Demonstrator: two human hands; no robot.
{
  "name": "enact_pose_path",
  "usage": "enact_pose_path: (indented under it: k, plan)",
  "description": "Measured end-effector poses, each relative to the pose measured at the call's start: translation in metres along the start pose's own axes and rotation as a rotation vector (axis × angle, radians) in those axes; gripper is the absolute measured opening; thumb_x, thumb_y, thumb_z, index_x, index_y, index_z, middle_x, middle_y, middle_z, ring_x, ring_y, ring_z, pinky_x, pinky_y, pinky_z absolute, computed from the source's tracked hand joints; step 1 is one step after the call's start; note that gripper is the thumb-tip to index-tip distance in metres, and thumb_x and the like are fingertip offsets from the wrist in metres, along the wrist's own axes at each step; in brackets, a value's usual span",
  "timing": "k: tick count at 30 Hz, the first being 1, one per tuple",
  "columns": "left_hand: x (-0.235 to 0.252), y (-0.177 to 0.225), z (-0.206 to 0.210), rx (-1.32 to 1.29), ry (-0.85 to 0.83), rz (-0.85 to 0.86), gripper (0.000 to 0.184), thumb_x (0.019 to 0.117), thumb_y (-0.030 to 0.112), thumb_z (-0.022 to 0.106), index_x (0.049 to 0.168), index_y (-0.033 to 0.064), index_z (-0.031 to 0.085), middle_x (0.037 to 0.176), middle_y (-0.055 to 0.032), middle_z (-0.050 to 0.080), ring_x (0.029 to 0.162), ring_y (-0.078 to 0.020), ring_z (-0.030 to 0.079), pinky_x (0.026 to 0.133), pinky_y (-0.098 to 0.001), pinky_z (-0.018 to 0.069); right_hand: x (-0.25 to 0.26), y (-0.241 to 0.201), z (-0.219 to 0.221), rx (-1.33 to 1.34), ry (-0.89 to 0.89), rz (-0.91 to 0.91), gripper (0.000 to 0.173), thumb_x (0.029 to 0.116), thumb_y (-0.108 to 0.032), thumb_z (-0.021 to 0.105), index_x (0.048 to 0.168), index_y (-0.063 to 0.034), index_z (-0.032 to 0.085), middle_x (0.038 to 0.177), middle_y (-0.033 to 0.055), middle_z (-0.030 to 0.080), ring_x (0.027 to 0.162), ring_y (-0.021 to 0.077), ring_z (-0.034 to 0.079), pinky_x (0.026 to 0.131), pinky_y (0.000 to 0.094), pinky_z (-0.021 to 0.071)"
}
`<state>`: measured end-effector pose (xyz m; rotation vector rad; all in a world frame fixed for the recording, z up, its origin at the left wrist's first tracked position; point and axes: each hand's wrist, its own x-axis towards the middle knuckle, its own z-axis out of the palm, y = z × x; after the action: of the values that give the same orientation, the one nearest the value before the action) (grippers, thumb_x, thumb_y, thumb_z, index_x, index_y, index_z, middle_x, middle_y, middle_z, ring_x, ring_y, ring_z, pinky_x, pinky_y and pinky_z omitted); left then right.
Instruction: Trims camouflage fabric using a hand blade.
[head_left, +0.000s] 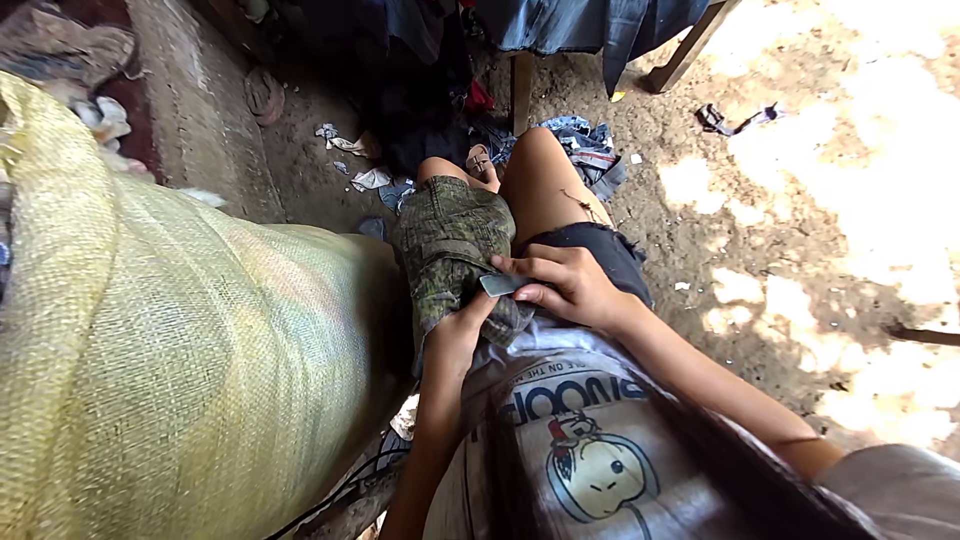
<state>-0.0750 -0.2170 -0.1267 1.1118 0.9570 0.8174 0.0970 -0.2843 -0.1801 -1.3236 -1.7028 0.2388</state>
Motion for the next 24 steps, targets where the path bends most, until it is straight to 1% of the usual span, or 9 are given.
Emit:
enact_pose_path:
  k: [8,11,14,16,17,18,20,22,24]
  plan:
    - [0.000,0.007,0.007,-0.007,0.034,-0.023,0.036,0.0754,-0.019,0.071,0.101,0.0064,0.070,0.090,0.0057,0.074,0.090,-0.0017,0.070,0.086,-0.0230,0.0588,0.009,0.006,0.008,0.000,0.090,-0.064,0.043,0.1032,-0.041,0.055,0.111,-0.0047,0.076,0.072,0.0058,0.059,0.062,0.0129,0.056,0.055,0.0267,0.0455]
    - [0.002,0.007,0.008,0.006,0.055,-0.014,0.037,0.0747,-0.019,0.071,0.103,0.0056,0.069,0.091,0.0052,0.074,0.091,-0.0023,0.070,0.086,-0.0232,0.0588,0.012,0.006,0.011,-0.003,0.095,-0.059,0.042,0.1030,-0.040,0.055,0.108,-0.0035,0.075,0.071,0.0056,0.058,0.061,0.0131,0.056,0.054,0.0271,0.0454]
    - [0.004,0.001,0.007,0.066,0.068,0.014,0.042,0.0710,-0.018,0.075,0.106,0.0050,0.068,0.094,0.0042,0.073,0.093,-0.0024,0.069,0.086,-0.0243,0.0587,0.013,0.005,0.013,0.048,0.086,-0.017,0.041,0.1024,-0.039,0.056,0.107,-0.0019,0.074,0.075,0.0066,0.061,0.065,0.0133,0.059,0.056,0.0281,0.0477]
    - [0.007,-0.004,0.006,0.128,0.060,0.030,0.042,0.0709,-0.014,0.078,0.107,0.0049,0.069,0.096,0.0039,0.072,0.094,-0.0020,0.068,0.087,-0.0243,0.0584,0.012,0.003,0.015,0.174,0.066,0.078,0.038,0.1025,-0.035,0.057,0.103,-0.0010,0.073,0.083,0.0065,0.067,0.075,0.0104,0.065,0.065,0.0271,0.0534]
    - [0.008,-0.005,0.006,0.151,0.051,0.027,0.041,0.0717,-0.013,0.078,0.108,0.0048,0.069,0.096,0.0035,0.072,0.094,-0.0021,0.068,0.087,-0.0242,0.0584,0.013,0.001,0.014,0.282,0.052,0.153,0.034,0.1032,-0.032,0.057,0.099,-0.0015,0.071,0.087,0.0047,0.069,0.080,0.0063,0.066,0.071,0.0241,0.0548]
    - [0.009,-0.006,0.005,0.165,0.041,0.021,0.040,0.0725,-0.011,0.079,0.108,0.0045,0.069,0.096,0.0030,0.072,0.093,-0.0025,0.069,0.086,-0.0246,0.0586,0.014,-0.002,0.014,0.419,0.043,0.243,0.028,0.1034,-0.027,0.057,0.093,-0.0032,0.067,0.084,0.0006,0.067,0.077,0.0010,0.063,0.069,0.0189,0.0527]
    - [0.010,-0.005,0.004,0.190,0.027,-0.015,0.038,0.0743,-0.009,0.079,0.108,0.0044,0.068,0.094,0.0025,0.072,0.091,-0.0026,0.069,0.086,-0.0247,0.0587,0.018,-0.007,0.012,0.687,0.010,0.437,0.025,0.1048,-0.021,0.053,0.082,-0.0106,0.057,0.067,-0.0081,0.053,0.059,-0.0038,0.050,0.056,0.0133,0.0416]
    - [0.011,-0.004,0.001,0.191,0.008,-0.035,0.036,0.0747,-0.009,0.079,0.106,0.0048,0.069,0.092,0.0026,0.072,0.089,-0.0024,0.069,0.084,-0.0241,0.0586,0.022,-0.008,0.006,0.882,-0.071,0.578,0.025,0.1058,-0.023,0.048,0.082,-0.0158,0.054,0.060,-0.0104,0.051,0.052,-0.0040,0.047,0.050,0.0125,0.0374]
    - [0.011,-0.005,0.000,0.167,-0.001,-0.033,0.038,0.0738,-0.009,0.080,0.107,0.0045,0.069,0.093,0.0023,0.072,0.090,-0.0030,0.069,0.085,-0.0244,0.0586,0.023,-0.006,0.001,1.013,-0.131,0.646,0.025,0.1063,-0.025,0.047,0.084,-0.0177,0.054,0.059,-0.0094,0.053,0.050,-0.0037,0.046,0.047,0.0119,0.0345]
